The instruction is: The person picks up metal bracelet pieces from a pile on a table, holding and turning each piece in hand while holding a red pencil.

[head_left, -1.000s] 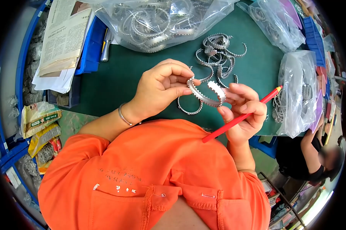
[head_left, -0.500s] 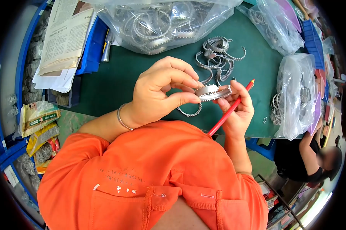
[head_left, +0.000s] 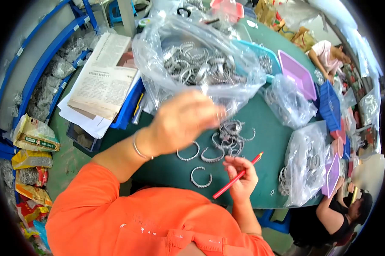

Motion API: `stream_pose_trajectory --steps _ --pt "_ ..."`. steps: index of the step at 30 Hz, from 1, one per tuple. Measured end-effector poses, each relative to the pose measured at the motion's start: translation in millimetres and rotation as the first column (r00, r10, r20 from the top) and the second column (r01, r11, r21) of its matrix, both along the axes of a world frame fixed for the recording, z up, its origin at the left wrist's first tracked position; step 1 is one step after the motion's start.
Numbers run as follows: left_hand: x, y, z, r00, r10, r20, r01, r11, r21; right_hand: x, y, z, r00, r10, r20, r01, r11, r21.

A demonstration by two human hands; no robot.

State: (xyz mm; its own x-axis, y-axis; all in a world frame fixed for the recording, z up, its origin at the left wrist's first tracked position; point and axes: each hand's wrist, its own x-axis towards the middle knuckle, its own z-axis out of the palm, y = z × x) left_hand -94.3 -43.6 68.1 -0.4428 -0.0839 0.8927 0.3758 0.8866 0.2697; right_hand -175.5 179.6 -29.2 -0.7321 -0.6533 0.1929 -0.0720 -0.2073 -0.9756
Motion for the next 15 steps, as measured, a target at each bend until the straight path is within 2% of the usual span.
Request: stream_pose_trajectory --steps 2,4,6,7,8,10,12,13,14,15 --pt "-2 -25 27 0.969 0.191 0.156 -0.193 0.981 -0.001 -1 1 -2 0.996 -0.011 -0.084 0.013 1.000 0.026" --pt "-9 -50 25 0.926 0.267 0.266 -0.285 0.958 0.031 0 0 0 0.984 -0.034 -0.173 0.051 0.994 0.093" --pt "-8 -47 28 0.933 0.325 0.156 -0.336 0.940 0.051 -3 -2 10 0.860 0.068 -0.506 0.056 0.973 0.226" --pt "-7 -44 29 0.928 0.366 0.073 -0.372 0.925 0.077 -7 -4 6 0.816 0.118 -0.567 -0.003 0.980 0.200" --pt "-3 -39 30 0.928 0.372 0.004 -0.372 0.928 0.012 -8 -4 2 0.777 0.197 -0.598 -0.033 0.961 0.274" --pt "2 -22 17 0.978 0.209 -0.022 -0.209 0.978 0.017 -12 -15 -3 0.669 0.270 -0.693 -0.076 0.951 0.298" --pt "4 -1 -6 0.995 -0.012 0.102 0.004 0.997 0.078 -18 -22 1 0.543 0.442 -0.715 -0.081 0.874 0.479" --pt "5 7 -22 0.965 -0.132 0.225 0.105 0.986 0.130 -21 -25 -5 0.471 0.449 -0.759 -0.020 0.866 0.500" --pt "11 14 -34 0.910 -0.149 0.387 0.113 0.987 0.114 -22 -24 -12 0.405 0.467 -0.786 0.038 0.850 0.525" --pt "16 18 -49 0.848 -0.158 0.506 0.108 0.986 0.126 -22 -24 -13 0.454 0.446 -0.772 0.013 0.863 0.505"
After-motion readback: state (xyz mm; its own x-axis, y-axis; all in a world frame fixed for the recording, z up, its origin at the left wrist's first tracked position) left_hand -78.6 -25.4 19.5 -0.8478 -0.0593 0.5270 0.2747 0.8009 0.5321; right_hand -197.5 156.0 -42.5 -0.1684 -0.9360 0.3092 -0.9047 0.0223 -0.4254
